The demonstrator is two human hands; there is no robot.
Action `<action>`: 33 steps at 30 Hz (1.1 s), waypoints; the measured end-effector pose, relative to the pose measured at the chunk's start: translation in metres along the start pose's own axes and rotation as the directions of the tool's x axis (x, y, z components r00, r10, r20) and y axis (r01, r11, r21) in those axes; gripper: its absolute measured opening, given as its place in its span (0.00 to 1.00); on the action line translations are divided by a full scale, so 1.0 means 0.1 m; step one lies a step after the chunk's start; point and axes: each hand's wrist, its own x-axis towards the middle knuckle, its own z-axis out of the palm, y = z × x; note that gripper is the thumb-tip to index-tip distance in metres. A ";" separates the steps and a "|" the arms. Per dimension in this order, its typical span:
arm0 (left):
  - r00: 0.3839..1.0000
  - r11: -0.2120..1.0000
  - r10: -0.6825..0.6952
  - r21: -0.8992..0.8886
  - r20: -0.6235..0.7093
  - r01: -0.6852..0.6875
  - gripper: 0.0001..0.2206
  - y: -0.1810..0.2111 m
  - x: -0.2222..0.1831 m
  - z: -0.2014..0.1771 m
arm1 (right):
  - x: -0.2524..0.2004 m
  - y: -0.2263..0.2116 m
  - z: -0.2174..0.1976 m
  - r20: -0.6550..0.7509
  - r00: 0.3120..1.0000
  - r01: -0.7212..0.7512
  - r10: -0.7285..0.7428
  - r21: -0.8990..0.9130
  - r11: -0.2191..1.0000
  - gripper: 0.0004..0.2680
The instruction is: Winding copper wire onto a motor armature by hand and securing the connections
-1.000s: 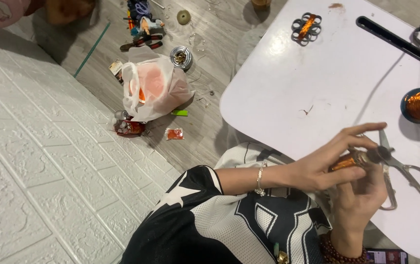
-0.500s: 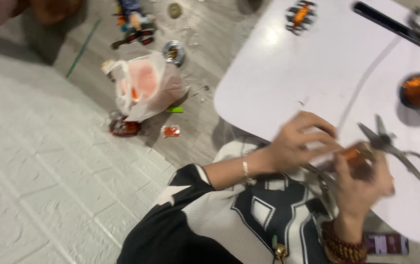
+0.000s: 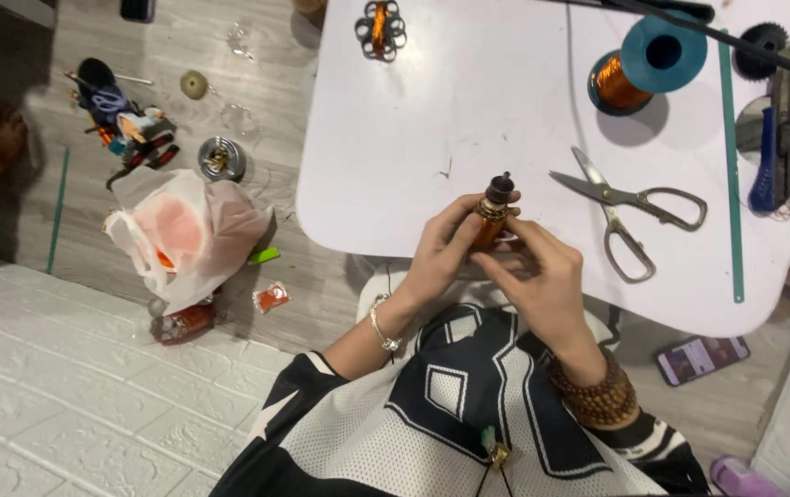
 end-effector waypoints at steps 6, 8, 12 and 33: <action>0.996 0.930 -0.081 -0.363 -0.031 0.064 0.19 -0.45 0.00 -0.17 | -0.06 0.01 -0.10 0.036 0.999 0.018 -0.015 -0.102 0.995 0.11; 0.997 0.937 -0.073 -0.344 -0.027 0.059 0.18 -0.56 0.03 -0.19 | -0.10 0.12 -0.12 0.011 0.999 0.041 -0.040 -0.108 0.993 0.09; 0.997 0.952 -0.080 -0.294 0.024 0.083 0.16 -0.45 0.02 -0.11 | -0.15 0.12 -0.07 -0.088 0.991 0.082 -0.097 -0.165 0.983 0.06; 0.958 0.973 -0.225 -0.019 0.180 0.232 0.17 -0.09 0.01 -0.15 | -0.02 0.32 -0.14 -0.014 0.899 0.411 -0.437 -0.313 0.856 0.06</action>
